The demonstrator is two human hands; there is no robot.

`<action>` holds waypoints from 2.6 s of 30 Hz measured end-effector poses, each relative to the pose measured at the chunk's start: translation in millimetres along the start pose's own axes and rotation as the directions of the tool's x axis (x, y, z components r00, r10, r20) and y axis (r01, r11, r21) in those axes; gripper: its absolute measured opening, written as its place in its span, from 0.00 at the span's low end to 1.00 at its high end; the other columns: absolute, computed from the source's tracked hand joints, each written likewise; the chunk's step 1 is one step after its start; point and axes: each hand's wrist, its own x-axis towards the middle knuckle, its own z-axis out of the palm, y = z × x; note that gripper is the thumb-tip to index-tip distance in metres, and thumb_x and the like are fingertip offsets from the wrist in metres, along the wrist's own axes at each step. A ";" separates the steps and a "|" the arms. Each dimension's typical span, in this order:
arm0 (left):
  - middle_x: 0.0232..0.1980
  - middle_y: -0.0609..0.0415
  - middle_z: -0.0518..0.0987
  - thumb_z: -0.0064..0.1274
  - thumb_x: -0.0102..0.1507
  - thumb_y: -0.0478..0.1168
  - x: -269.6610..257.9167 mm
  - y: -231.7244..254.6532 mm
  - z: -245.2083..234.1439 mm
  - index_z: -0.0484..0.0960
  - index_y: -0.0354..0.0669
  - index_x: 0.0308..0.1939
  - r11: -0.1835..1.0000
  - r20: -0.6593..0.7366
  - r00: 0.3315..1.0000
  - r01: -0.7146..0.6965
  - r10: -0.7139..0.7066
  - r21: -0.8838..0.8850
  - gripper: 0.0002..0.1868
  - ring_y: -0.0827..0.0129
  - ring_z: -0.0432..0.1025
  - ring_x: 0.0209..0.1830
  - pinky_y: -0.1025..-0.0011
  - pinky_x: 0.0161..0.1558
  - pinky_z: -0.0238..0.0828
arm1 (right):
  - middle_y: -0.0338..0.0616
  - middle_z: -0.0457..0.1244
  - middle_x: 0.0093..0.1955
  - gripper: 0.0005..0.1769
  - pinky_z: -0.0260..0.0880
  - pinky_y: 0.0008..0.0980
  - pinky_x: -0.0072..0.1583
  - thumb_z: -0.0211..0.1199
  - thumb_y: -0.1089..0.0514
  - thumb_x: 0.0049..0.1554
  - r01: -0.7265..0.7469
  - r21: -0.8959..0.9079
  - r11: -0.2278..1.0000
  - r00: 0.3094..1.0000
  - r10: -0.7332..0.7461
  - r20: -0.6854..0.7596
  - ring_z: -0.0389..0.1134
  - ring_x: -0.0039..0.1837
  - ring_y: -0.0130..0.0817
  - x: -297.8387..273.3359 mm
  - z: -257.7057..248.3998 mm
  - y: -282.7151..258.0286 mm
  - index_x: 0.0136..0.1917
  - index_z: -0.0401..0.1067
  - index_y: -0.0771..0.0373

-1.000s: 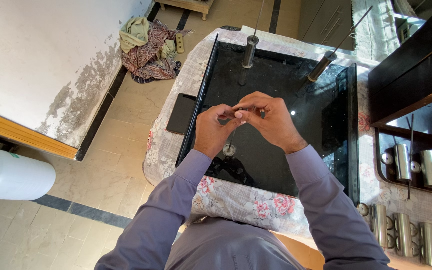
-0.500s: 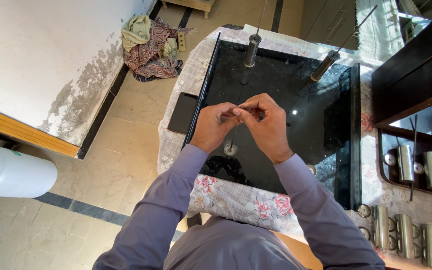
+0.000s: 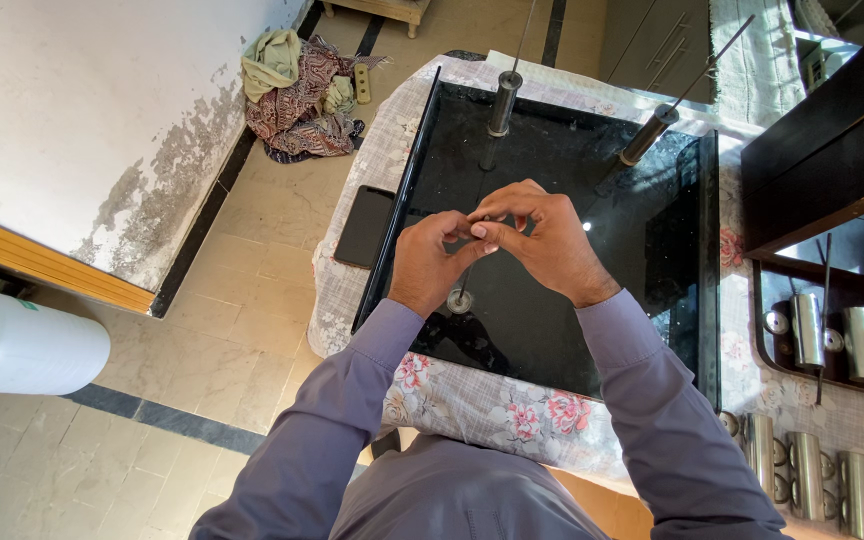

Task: The person assembles cylindrical metal components into a black glass tabletop. They insert rods into the cylinders, place the cylinders into pre-drilled holes, and secure them with small fasteners. The person handles multiple identical parts one at a time and places them on the tabletop.

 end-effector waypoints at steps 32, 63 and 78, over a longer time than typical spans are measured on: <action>0.37 0.52 0.87 0.68 0.57 0.40 -23.9 -61.8 30.8 0.84 0.40 0.37 0.985 0.102 0.987 0.133 -0.122 -0.106 0.10 0.69 0.84 0.38 0.71 0.41 0.81 | 0.43 0.69 0.45 0.09 0.72 0.30 0.48 0.74 0.60 0.55 -0.182 -0.044 0.982 0.975 0.175 -0.138 0.69 0.45 0.29 -29.6 54.9 41.8 0.44 0.77 0.67; 0.41 0.49 0.86 0.63 0.61 0.36 -50.7 -110.2 53.3 0.84 0.39 0.43 0.980 0.188 0.964 0.197 -0.186 -0.041 0.08 0.62 0.83 0.41 0.68 0.42 0.79 | 0.45 0.71 0.46 0.11 0.74 0.35 0.53 0.74 0.57 0.54 -0.228 -0.094 0.969 0.963 0.210 -0.168 0.72 0.50 0.37 -66.2 105.5 99.9 0.47 0.79 0.64; 0.40 0.52 0.84 0.67 0.56 0.38 -34.4 -69.8 31.4 0.82 0.40 0.41 0.995 0.184 0.981 0.054 -0.069 0.082 0.13 0.64 0.81 0.39 0.68 0.42 0.77 | 0.49 0.67 0.44 0.11 0.71 0.39 0.49 0.72 0.58 0.54 -0.356 -0.137 0.924 0.929 0.366 0.054 0.72 0.47 0.42 -80.0 132.3 172.4 0.48 0.76 0.65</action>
